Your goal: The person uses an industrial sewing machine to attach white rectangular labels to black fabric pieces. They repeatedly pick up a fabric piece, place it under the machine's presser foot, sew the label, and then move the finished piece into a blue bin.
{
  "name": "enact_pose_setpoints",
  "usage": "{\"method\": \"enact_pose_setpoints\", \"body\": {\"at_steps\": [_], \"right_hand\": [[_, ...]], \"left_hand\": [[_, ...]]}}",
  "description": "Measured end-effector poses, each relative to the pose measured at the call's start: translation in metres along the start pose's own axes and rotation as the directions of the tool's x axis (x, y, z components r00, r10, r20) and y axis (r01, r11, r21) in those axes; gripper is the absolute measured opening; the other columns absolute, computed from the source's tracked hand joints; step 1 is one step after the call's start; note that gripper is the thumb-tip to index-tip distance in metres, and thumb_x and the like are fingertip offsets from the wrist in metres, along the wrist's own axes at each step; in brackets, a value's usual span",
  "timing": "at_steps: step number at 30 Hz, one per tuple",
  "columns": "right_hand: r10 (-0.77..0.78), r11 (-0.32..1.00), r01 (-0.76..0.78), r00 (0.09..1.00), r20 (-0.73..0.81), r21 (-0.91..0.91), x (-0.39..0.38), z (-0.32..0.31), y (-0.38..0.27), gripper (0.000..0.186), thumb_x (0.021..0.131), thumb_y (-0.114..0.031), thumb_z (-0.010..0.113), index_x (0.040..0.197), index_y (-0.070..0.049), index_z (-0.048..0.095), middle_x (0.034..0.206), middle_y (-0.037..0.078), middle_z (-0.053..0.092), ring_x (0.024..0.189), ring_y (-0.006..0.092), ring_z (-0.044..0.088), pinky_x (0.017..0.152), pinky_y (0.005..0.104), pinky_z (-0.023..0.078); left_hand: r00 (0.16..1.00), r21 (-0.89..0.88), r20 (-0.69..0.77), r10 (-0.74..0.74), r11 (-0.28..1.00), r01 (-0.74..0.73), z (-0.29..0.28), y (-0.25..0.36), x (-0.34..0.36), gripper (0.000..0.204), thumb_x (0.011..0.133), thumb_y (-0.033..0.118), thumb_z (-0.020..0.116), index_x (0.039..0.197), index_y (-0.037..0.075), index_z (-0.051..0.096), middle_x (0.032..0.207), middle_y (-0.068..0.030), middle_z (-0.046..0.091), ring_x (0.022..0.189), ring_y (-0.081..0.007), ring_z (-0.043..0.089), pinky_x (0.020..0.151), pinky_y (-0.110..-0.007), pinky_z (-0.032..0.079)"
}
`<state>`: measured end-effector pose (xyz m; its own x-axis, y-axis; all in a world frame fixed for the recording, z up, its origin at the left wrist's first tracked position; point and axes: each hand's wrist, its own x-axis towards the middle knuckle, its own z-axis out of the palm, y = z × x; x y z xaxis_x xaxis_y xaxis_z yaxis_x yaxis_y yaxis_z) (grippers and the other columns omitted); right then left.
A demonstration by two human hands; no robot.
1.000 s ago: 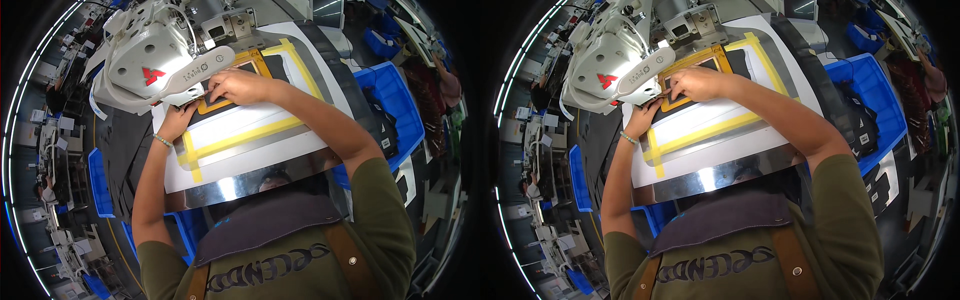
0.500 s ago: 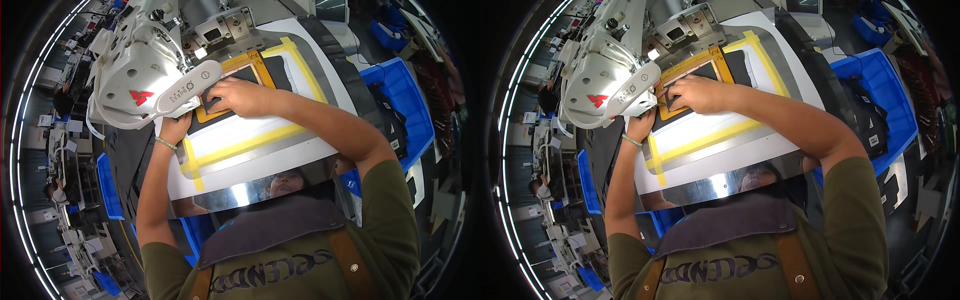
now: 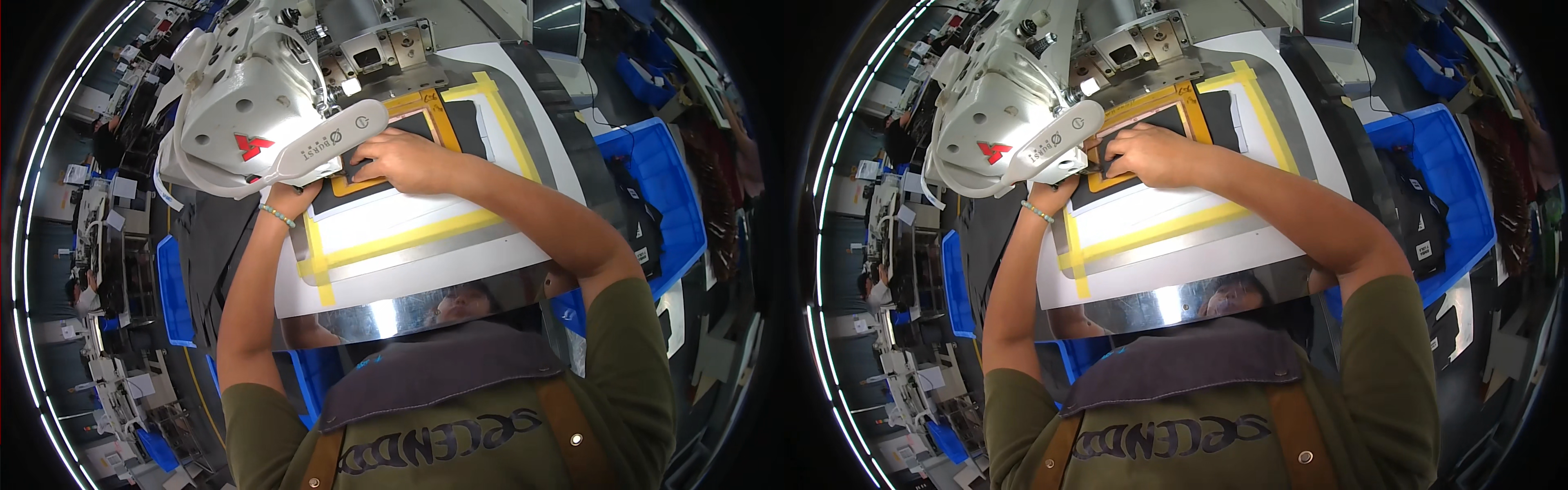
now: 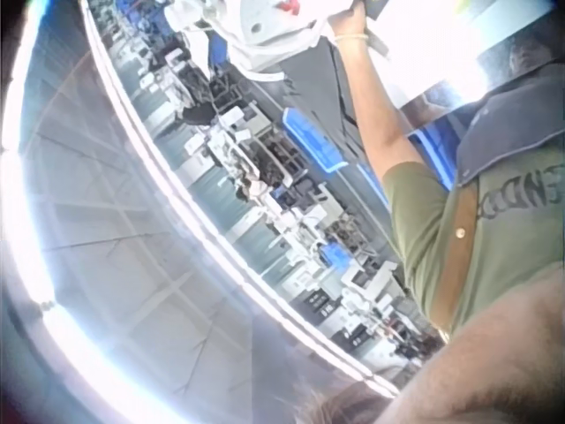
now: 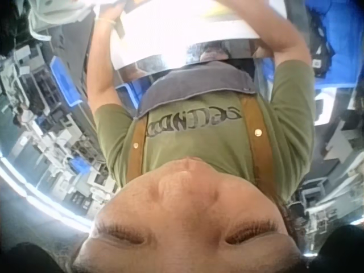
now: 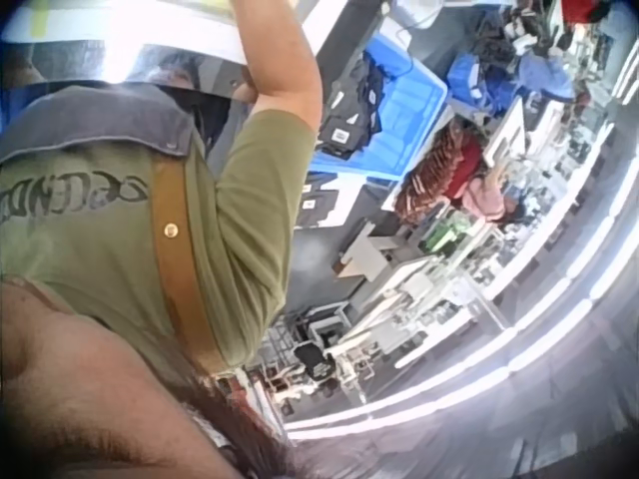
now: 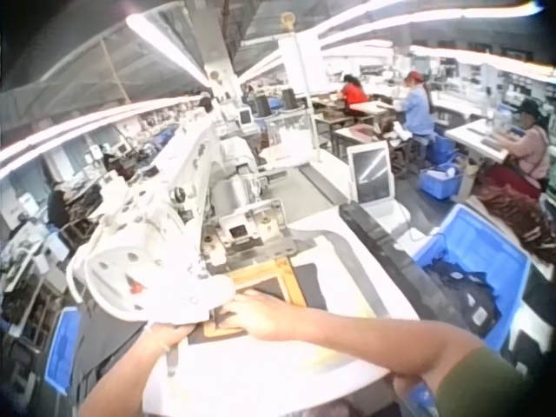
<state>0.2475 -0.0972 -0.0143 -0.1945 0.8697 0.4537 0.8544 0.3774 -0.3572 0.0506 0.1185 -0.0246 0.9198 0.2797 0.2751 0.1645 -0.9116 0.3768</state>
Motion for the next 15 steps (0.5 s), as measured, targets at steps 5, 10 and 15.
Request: {"method": "enact_pose_setpoints", "body": {"at_steps": [5, 10, 15], "right_hand": [[0.013, 1.0, -0.012, 0.999, 0.048, -0.012, 0.005, 0.0, 0.007, 0.043, 0.084, 0.005, 0.056, 0.115, -0.015, 0.078, 0.128, 0.005, 0.066, 0.123, 0.0242, 0.057, 0.11, 0.0388, 0.04], [0.043, 0.999, -0.043, 0.995, 0.095, -0.004, 0.01, 0.0, 0.011, 0.044, 0.084, 0.006, 0.056, 0.116, -0.015, 0.078, 0.129, 0.005, 0.065, 0.124, 0.0249, 0.057, 0.112, 0.039, 0.039], [0.084, 0.996, -0.087, 0.992, 0.097, 0.03, 0.012, -0.005, 0.007, 0.041, 0.086, 0.005, 0.056, 0.115, -0.014, 0.078, 0.127, 0.007, 0.066, 0.126, 0.0259, 0.056, 0.114, 0.0408, 0.039]], "left_hand": [[0.999, 0.023, 0.025, -0.048, 0.999, 0.047, 0.002, -0.005, -0.005, 0.035, 0.088, 0.017, 0.071, 0.123, 0.01, 0.068, 0.12, -0.0125, 0.07, 0.114, -0.0308, 0.066, 0.097, -0.041, 0.052], [0.999, 0.022, 0.026, -0.045, 0.999, 0.044, 0.008, -0.02, -0.002, 0.04, 0.088, 0.02, 0.075, 0.126, 0.012, 0.067, 0.124, -0.0118, 0.069, 0.118, -0.0301, 0.064, 0.1, -0.041, 0.051], [1.0, 0.068, 0.013, -0.029, 0.997, 0.028, 0.009, -0.018, -0.001, 0.039, 0.088, 0.021, 0.075, 0.125, 0.012, 0.068, 0.124, -0.0117, 0.069, 0.117, -0.0304, 0.065, 0.1, -0.041, 0.051]]}}
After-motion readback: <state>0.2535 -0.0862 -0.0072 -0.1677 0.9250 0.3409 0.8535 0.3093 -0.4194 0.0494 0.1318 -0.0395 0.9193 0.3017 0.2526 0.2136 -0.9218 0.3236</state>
